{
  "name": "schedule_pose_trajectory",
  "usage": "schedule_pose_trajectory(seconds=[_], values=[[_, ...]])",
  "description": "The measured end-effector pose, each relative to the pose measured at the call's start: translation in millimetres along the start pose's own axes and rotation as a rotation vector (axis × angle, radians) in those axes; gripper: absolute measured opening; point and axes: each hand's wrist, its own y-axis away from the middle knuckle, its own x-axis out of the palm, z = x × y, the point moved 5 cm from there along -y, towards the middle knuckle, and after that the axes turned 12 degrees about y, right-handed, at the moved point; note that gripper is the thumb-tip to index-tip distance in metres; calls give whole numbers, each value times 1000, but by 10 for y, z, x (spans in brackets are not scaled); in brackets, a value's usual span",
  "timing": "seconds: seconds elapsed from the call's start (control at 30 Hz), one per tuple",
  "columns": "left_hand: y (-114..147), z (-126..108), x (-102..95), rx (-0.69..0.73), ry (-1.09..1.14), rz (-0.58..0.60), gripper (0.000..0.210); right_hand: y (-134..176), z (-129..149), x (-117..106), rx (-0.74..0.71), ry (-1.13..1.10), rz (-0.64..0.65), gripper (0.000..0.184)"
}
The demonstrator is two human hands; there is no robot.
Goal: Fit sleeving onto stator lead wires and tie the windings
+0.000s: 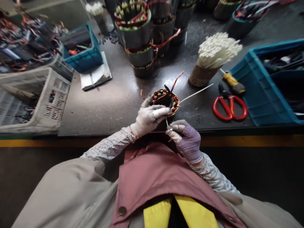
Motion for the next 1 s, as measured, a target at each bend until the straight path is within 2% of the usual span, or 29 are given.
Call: schedule_pose_trajectory(seconds=[0.07, 0.13, 0.3, 0.4, 0.5, 0.63, 0.7, 0.8, 0.87, 0.97, 1.0], values=[[-14, -31, -2, 113, 8, -11, 20, -61, 50, -26, -16, 69, 10, 5], [-22, -40, -1, 154, 10, 3, 22, -131, 51, -14, -39, 141, 0, 5], [-32, -23, 12, 115, -3, 28, 24, -207, -97, 117, -61, 244, 7, 11], [-40, -19, 22, 94, 7, 44, 26, -161, -83, 107, -104, 247, -10, 11], [-41, -24, 25, 98, 11, 57, 27, -139, -48, 58, -81, 267, -46, 11], [-32, -10, 35, 107, -5, 62, 28, -195, -94, 139, -107, 363, -6, 17], [-32, 9, 53, 102, -11, 86, 29, -233, -100, 168, -181, 443, -21, 18], [-48, 31, 67, 99, -6, 123, 29, -289, 0, 137, -344, 679, -65, 20], [-68, 40, 63, 84, 4, 148, 28, -307, 118, 89, -480, 801, -27, 23], [-106, 41, 28, 33, 33, 162, 25, -229, 320, -40, -705, 750, 79, 22], [-119, 37, 6, 19, 46, 155, 28, -188, 376, -99, -733, 689, 93, 19]])
